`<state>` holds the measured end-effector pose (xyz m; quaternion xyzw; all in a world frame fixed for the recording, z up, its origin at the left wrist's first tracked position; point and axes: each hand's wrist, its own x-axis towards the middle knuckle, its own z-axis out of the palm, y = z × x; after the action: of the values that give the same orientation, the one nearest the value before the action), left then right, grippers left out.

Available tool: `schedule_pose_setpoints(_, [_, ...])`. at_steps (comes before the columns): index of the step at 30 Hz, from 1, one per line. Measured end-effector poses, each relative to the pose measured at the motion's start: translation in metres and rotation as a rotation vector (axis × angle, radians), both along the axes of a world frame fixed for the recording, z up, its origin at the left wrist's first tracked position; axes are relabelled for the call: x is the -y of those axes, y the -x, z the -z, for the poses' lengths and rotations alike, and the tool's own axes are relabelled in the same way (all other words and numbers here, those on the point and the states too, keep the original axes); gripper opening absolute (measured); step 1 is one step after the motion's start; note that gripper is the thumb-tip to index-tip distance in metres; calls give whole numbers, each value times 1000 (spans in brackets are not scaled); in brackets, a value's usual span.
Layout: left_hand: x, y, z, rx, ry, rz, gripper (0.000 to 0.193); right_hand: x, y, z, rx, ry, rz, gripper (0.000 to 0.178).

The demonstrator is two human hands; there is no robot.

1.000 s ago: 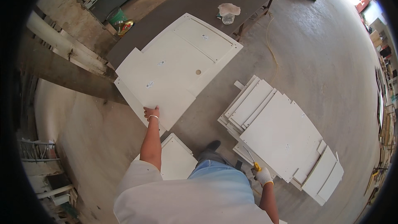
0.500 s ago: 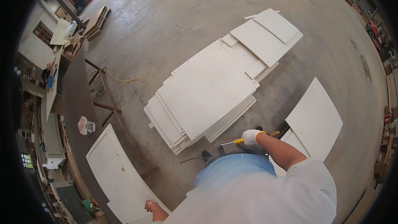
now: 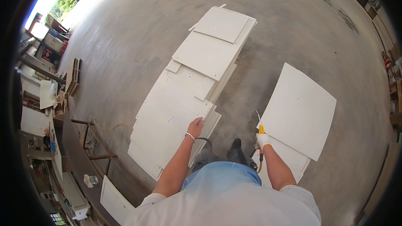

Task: The person wipes a white panel with a cloth, then uses a spray gun to apply a coating to multiple white panels. The person handles the panels one at a time, spraying each side and stacking them.

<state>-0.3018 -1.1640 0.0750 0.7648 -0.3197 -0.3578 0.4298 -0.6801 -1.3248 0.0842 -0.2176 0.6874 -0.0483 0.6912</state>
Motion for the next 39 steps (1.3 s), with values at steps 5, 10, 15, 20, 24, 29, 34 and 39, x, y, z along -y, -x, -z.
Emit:
schedule_pose_setpoints(5, [128,21,-31,134,-97,235,34,44,35,-16,262,-28,154,33])
schedule_pose_setpoints(10, [197,5,48,539,-496,828,32,53,22,-3,49,355,201,20])
schedule_pose_setpoints(15, [310,-11,113,515,-639,755,33,92,-26,5,-131,410,45,19])
schedule_pose_setpoints(20, [507,-42,113,540,-643,680,45,183,-105,-6,-261,313,-371,31])
schedule_pose_setpoints(24, [666,-100,133,655,-588,602,69,262,-147,13,-326,306,-547,37])
schedule_pose_setpoints(29, [770,-162,180,805,-539,540,83,305,-155,53,-289,87,-414,35])
schedule_pose_setpoints(34, [737,-155,213,772,-460,502,88,299,-149,75,-332,23,-418,32])
schedule_pose_setpoints(39, [715,-148,208,700,-385,530,89,304,-163,73,-268,102,-535,30])
